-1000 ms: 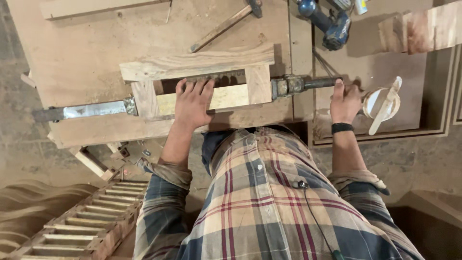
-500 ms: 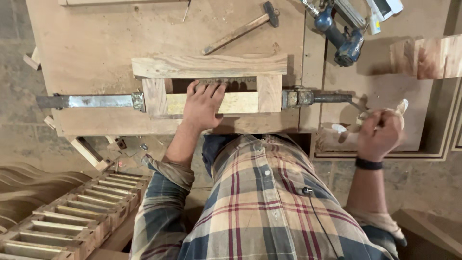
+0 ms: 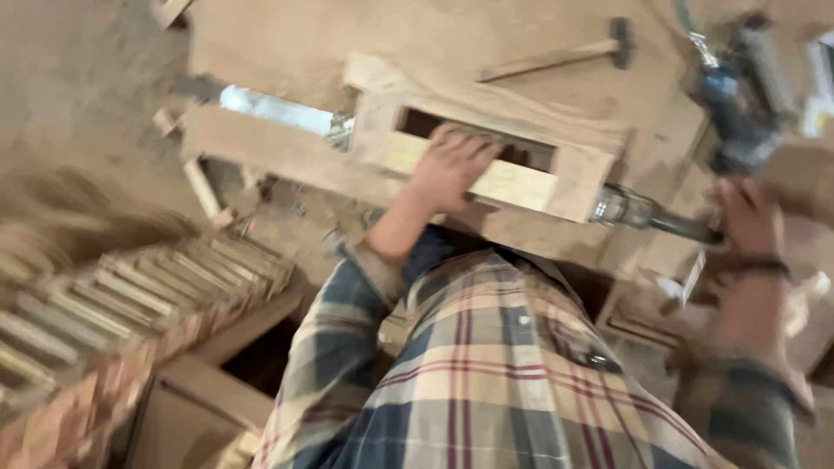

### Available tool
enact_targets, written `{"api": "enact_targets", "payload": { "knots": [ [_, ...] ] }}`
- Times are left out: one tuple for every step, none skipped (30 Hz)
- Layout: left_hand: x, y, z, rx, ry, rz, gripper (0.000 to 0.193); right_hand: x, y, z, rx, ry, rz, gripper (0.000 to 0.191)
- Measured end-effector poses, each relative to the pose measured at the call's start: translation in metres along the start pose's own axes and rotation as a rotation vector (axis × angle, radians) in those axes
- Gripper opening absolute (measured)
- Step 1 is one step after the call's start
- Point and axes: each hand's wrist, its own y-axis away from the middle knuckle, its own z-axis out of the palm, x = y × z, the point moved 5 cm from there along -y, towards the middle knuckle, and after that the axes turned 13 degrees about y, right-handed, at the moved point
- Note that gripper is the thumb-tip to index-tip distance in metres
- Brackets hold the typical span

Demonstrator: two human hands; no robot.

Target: The person assembles small wooden frames by applying glue to the edges of wooden pieces, clamping them together, and securing them with a pneumatic nail gun. The person repeats this process for multiple frames, handling glue, clamps, and wood pieces throughout.

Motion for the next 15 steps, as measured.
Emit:
{"api": "enact_targets", "payload": {
  "knots": [
    [-0.002, 0.0, 0.001, -0.022, 0.015, -0.016, 0.097, -0.013, 0.025, 0.0, 0.017, 0.468, -0.369, 0.025],
    [-0.003, 0.001, 0.0, -0.012, 0.004, -0.017, 0.095, 0.01, 0.049, 0.004, -0.085, 0.057, 0.001, 0.033],
    [-0.003, 0.001, -0.001, -0.004, -0.005, -0.013, 0.093, 0.02, 0.075, 0.005, -0.113, 0.015, 0.132, 0.042],
    [-0.003, 0.001, -0.002, 0.005, -0.013, -0.002, 0.092, 0.025, 0.102, 0.001, -0.068, -0.007, 0.111, 0.057],
    [-0.003, 0.001, -0.002, -0.007, -0.007, 0.0, 0.094, 0.026, 0.121, -0.005, -0.074, -0.048, 0.063, 0.055],
    [-0.003, 0.002, -0.003, -0.019, 0.004, -0.001, 0.095, 0.027, 0.136, -0.015, -0.083, -0.084, 0.018, 0.053],
    [-0.002, 0.002, -0.003, -0.035, 0.018, 0.0, 0.097, 0.031, 0.146, -0.025, -0.06, -0.086, 0.003, 0.049],
    [-0.002, 0.002, -0.005, -0.011, 0.011, 0.007, 0.097, 0.035, 0.152, -0.033, -0.006, -0.105, -0.01, 0.045],
    [-0.001, 0.002, -0.007, 0.01, 0.002, 0.021, 0.096, 0.035, 0.145, -0.042, 0.06, -0.111, -0.036, 0.041],
    [0.0, 0.002, -0.009, 0.032, -0.005, 0.037, 0.095, 0.034, 0.131, -0.046, 0.118, -0.11, -0.053, 0.037],
    [0.001, 0.002, -0.01, 0.037, -0.002, 0.047, 0.096, 0.029, 0.108, -0.047, 0.165, -0.081, -0.081, 0.033],
    [0.001, 0.002, -0.01, 0.042, 0.006, 0.055, 0.097, 0.021, 0.08, -0.046, 0.198, -0.06, -0.109, 0.029],
    [0.002, 0.002, -0.011, 0.046, 0.015, 0.065, 0.097, 0.011, 0.051, -0.042, 0.224, -0.046, -0.141, 0.026],
    [0.0, 0.001, -0.009, 0.024, 0.02, 0.043, 0.097, -0.002, 0.019, -0.037, 0.214, -0.036, -0.167, 0.023],
    [-0.001, 0.001, -0.008, 0.0, 0.026, 0.018, 0.098, -0.017, -0.011, -0.03, 0.189, -0.024, -0.193, 0.02]
  ]
}}
